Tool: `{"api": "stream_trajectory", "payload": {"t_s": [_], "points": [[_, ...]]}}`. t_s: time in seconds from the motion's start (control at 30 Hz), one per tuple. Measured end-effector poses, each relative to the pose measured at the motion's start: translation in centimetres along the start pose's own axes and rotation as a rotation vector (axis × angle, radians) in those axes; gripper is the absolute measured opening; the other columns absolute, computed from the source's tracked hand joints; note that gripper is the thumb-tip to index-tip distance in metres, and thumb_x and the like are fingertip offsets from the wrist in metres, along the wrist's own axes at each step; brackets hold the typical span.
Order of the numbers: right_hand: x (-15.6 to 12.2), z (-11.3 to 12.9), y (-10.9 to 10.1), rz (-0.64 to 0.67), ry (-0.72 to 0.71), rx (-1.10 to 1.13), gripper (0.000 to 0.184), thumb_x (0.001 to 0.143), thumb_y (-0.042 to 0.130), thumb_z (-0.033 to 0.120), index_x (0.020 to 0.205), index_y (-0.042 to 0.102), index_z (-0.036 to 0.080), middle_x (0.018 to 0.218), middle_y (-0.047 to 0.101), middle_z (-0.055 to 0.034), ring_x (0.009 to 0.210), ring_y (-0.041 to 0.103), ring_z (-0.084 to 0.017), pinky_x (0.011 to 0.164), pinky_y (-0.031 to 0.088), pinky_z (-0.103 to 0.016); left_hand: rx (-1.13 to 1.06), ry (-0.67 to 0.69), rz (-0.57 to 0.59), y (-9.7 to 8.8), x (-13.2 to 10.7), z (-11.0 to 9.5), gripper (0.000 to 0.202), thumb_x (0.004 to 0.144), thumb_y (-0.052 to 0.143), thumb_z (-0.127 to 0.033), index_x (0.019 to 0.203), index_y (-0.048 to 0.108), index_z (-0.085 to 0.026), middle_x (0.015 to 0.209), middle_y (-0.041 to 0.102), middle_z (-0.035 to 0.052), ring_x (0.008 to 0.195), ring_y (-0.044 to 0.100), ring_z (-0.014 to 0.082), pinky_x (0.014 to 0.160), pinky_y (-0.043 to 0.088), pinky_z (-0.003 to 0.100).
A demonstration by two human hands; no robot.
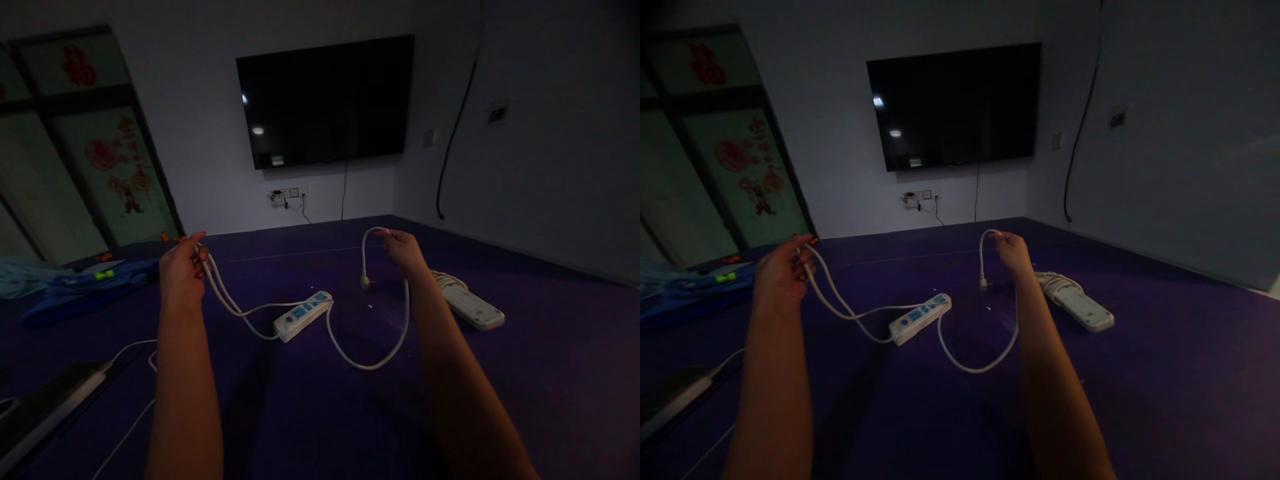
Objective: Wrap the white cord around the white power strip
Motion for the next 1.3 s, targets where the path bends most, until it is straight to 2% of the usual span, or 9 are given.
{"api": "stream_trajectory", "payload": {"t_s": [0.23,0.37,0.57,0.73,0.97,1.13,1.3], "points": [[-0.2,-0.5,2.0,-0.023,-0.007,-0.087,0.051,0.078,0.039,0.049,0.087,0.068,0.008,0.051,0.049,0.0000,0.047,0.042,-0.011,0.048,0.029,-0.024,-0.041,0.001,0.041,0.7,-0.2,0.2,0.016,0.058,0.063,-0.029,0.065,0.060,-0.015,0.039,0.043,-0.0073,0.029,0.025,0.0027,0.032,0.014,0.019],[-0.2,-1.1,2.2,-0.023,-0.023,-0.132,0.050,0.080,0.037,0.048,0.089,0.068,0.009,0.053,0.051,-0.0014,0.049,0.045,-0.013,0.050,0.031,-0.025,-0.049,0.008,0.032,0.7,-0.4,0.2,0.016,0.058,0.063,-0.029,0.064,0.060,-0.014,0.039,0.044,-0.0060,0.031,0.031,0.0038,0.032,0.016,0.018],[-0.2,-2.0,2.0,-0.040,-0.033,-0.163,0.051,0.080,0.036,0.048,0.088,0.068,0.010,0.059,0.057,-0.0045,0.054,0.048,-0.015,0.054,0.035,-0.026,-0.041,0.001,0.028,0.7,-0.3,0.3,0.016,0.059,0.063,-0.029,0.065,0.060,-0.014,0.039,0.044,-0.0064,0.030,0.027,0.0030,0.032,0.016,0.017],[-0.1,-2.7,1.5,-0.055,0.008,-0.144,0.051,0.079,0.037,0.048,0.089,0.068,0.009,0.052,0.053,-0.0028,0.050,0.046,-0.015,0.051,0.033,-0.026,-0.039,-0.005,0.041,0.9,-0.3,0.3,0.014,0.061,0.062,-0.028,0.064,0.058,-0.015,0.038,0.043,-0.0070,0.029,0.026,0.0035,0.031,0.015,0.018],[-0.3,-2.9,1.7,-0.044,0.018,-0.071,0.059,0.076,0.039,0.059,0.089,0.068,0.008,0.051,0.049,-0.0011,0.048,0.044,-0.013,0.048,0.032,-0.025,-0.043,-0.006,0.065,1.2,-0.6,0.3,0.014,0.060,0.062,-0.027,0.067,0.060,-0.014,0.039,0.043,-0.0066,0.029,0.027,0.0027,0.032,0.015,0.017],[-0.4,-2.9,2.9,0.002,0.046,-0.015,0.062,0.073,0.040,0.062,0.089,0.067,0.009,0.050,0.046,0.0006,0.046,0.039,-0.011,0.046,0.029,-0.024,-0.035,-0.014,0.051,1.2,-0.7,0.3,0.014,0.061,0.061,-0.026,0.067,0.060,-0.014,0.039,0.043,-0.0061,0.030,0.030,0.0036,0.031,0.017,0.017],[-0.5,-2.6,4.4,0.078,0.006,0.011,0.065,0.073,0.038,0.064,0.089,0.066,0.007,0.050,0.044,0.0016,0.046,0.037,-0.010,0.048,0.031,-0.024,-0.054,-0.016,0.074,1.3,-0.7,0.3,0.013,0.062,0.060,-0.026,0.068,0.060,-0.015,0.038,0.043,-0.0066,0.028,0.025,0.0027,0.031,0.016,0.017]]}}
Point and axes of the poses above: each hand's wrist, its own x-axis towards the middle knuckle, its own y-axis out of the palm, z = x × y, the point moved 9 cm from there along x, towards the middle knuckle
